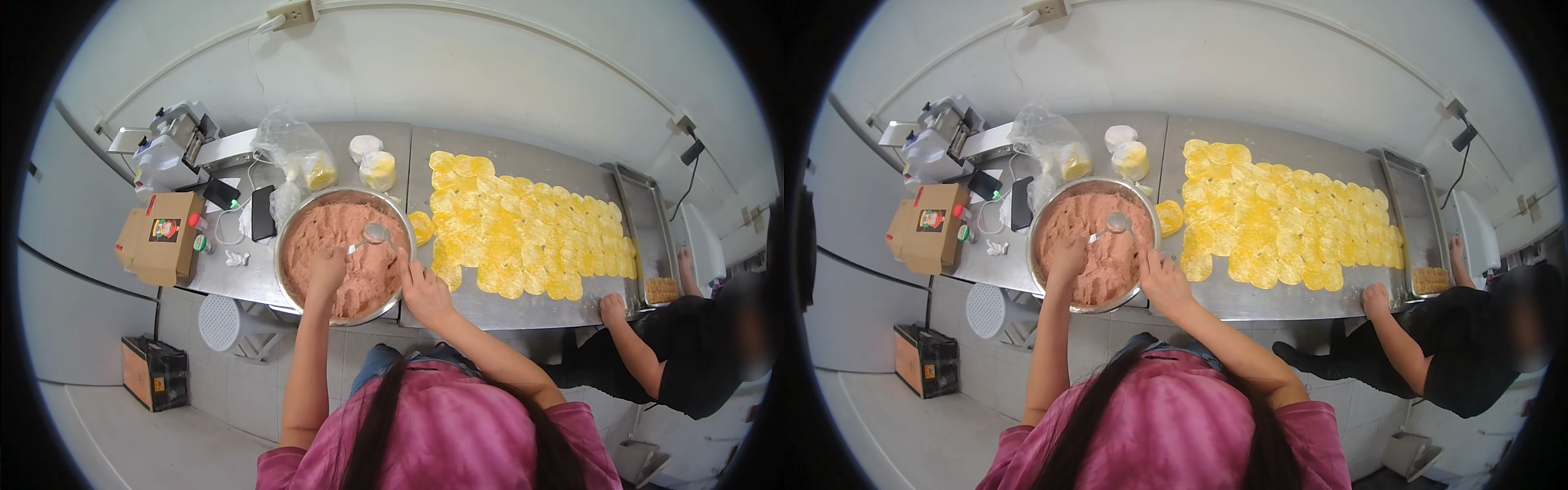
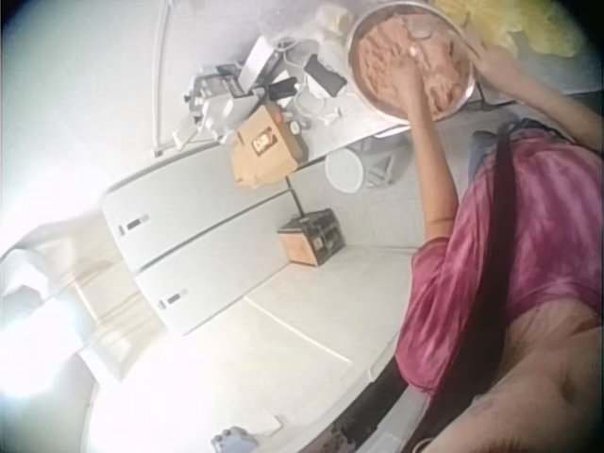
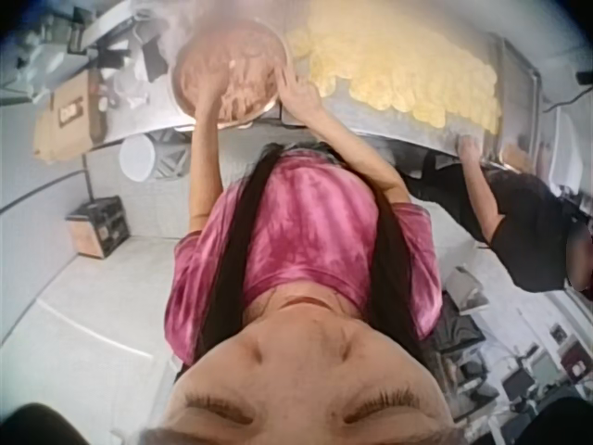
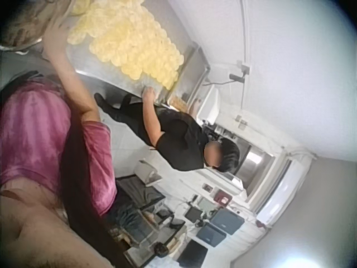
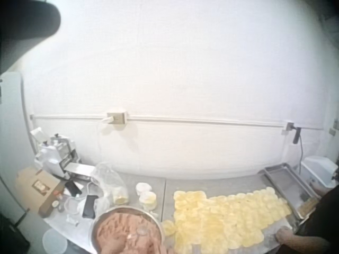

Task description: The person scoops a pink meat mixture from a large metal bowl using a spoon and places it onto the center of thin yellow wrappers arranged on a stainless steel table. The person repeats this scooping and placing action continuously throughout the clip.

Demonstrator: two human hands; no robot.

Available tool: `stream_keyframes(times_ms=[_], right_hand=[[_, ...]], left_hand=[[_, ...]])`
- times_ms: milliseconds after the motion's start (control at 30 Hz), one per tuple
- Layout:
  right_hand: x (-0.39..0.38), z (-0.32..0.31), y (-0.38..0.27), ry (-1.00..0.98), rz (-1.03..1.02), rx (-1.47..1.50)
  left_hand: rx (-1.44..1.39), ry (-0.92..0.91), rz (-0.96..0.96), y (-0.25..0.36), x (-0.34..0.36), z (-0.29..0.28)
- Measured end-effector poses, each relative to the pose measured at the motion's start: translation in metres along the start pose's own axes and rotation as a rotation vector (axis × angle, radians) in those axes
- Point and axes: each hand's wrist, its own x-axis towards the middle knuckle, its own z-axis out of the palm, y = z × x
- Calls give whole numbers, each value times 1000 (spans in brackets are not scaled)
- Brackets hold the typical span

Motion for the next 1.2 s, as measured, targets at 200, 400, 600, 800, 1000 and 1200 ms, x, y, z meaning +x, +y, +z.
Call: stream_keyframes(times_ms=[200, 400, 600, 800, 1000, 1200], right_hand=[[-4, 8, 1, 18, -74, -65], [4, 15, 5, -119, 51, 243], [26, 24, 17, -324, 339, 631], [44, 13, 13, -233, 303, 683], [37, -1, -3, -396, 283, 466], [31, -29, 10, -286, 322, 371]], left_hand=[[-289, -121, -24, -6, -10, -15], [-332, -66, -27, -14, -17, -24], [126, 156, 330, -28, -4, -39], [845, 178, 702, 3, -29, 3], [1000, 264, 703, 3, -17, 26], [978, 336, 636, -4, 0, 24]])
